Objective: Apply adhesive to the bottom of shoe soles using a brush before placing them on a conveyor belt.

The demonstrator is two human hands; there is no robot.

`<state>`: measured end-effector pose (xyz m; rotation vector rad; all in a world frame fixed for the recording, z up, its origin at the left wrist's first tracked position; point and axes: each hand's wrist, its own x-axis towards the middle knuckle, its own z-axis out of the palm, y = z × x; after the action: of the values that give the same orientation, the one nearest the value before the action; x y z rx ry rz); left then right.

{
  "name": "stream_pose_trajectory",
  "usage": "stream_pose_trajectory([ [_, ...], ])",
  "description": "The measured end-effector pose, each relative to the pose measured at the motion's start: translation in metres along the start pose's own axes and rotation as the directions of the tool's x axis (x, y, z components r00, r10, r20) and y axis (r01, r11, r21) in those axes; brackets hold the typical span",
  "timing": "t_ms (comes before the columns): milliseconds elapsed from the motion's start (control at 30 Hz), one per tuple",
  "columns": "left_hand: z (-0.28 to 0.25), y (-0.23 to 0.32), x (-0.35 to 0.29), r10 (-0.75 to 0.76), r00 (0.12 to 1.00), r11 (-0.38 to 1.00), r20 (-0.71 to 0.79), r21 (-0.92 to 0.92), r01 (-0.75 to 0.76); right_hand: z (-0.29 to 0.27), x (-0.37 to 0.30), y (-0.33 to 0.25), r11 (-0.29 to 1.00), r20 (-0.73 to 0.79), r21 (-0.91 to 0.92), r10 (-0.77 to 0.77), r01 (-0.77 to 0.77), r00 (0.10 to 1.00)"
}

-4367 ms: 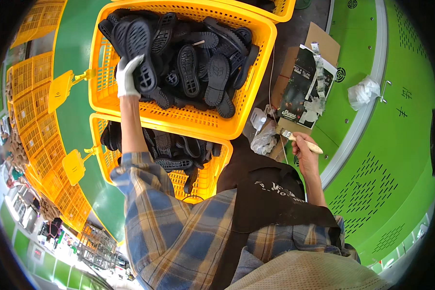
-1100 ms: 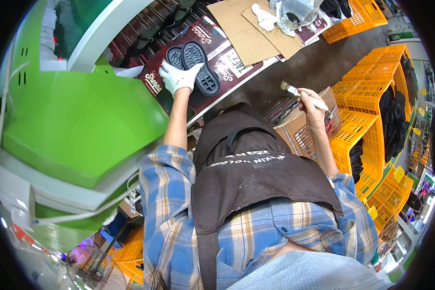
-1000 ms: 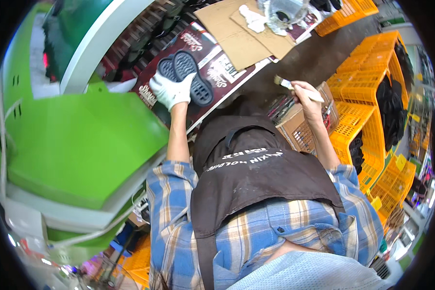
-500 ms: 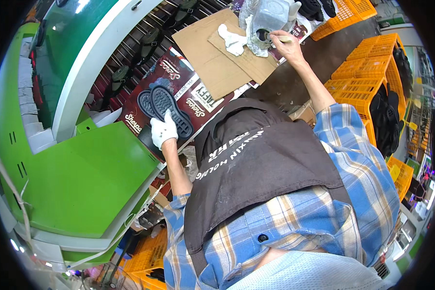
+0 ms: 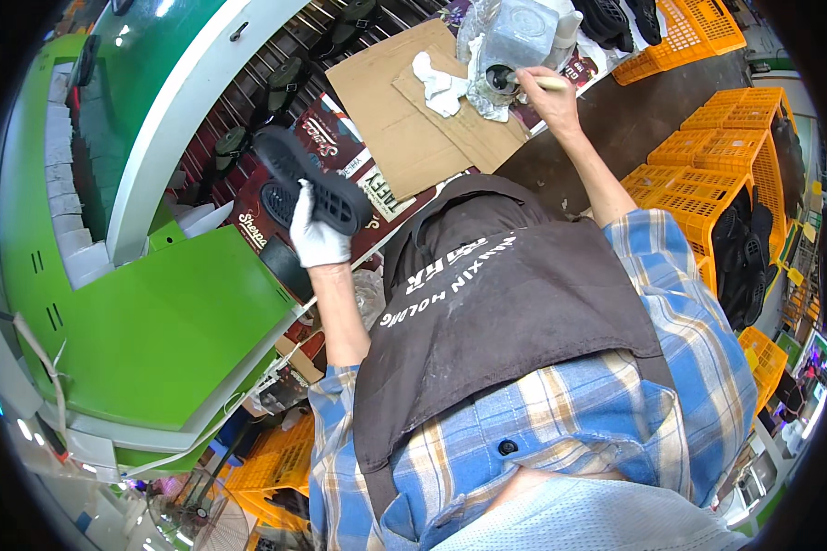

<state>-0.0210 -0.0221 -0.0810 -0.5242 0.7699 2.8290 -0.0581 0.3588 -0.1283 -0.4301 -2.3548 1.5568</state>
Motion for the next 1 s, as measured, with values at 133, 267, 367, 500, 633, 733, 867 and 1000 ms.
stream_pose_trajectory([
  [133,0.026,-0.03,0.007,-0.09,0.994,0.994,0.054,-0.064,0.094,-0.003,-0.025,0.014,0.954,0.024,0.206,0.219,-0.219,0.976],
  [267,0.045,-0.046,0.012,-0.111,0.985,0.994,0.134,0.003,0.111,-0.002,-0.031,0.011,0.924,-0.041,0.329,0.22,-0.195,0.975],
  [367,0.057,-0.047,0.011,-0.186,0.941,0.982,0.283,0.07,0.173,0.005,-0.036,0.015,0.908,-0.005,0.345,0.254,-0.237,0.967],
  [500,0.072,-0.056,0.008,-0.281,0.922,0.933,0.266,-0.148,0.327,-0.003,-0.047,0.019,0.9,-0.036,0.389,0.226,-0.195,0.973],
  [633,0.075,-0.059,0.003,-0.22,0.921,0.975,0.322,0.112,0.194,-0.02,-0.053,-0.007,0.865,-0.063,0.448,0.284,-0.227,0.957],
  [733,0.088,-0.061,-0.006,-0.243,0.903,0.964,0.355,0.19,0.185,-0.037,-0.056,-0.045,0.733,0.032,0.648,0.247,-0.208,0.969],
  [867,0.098,-0.062,-0.022,-0.298,0.882,0.947,0.365,0.231,0.225,-0.037,-0.067,-0.105,0.593,0.183,0.792,-0.001,-0.147,0.983],
  [1000,0.097,-0.065,-0.028,-0.344,0.878,0.934,0.333,0.219,0.283,-0.009,-0.064,-0.135,0.656,0.252,0.747,-0.121,-0.113,0.96],
])
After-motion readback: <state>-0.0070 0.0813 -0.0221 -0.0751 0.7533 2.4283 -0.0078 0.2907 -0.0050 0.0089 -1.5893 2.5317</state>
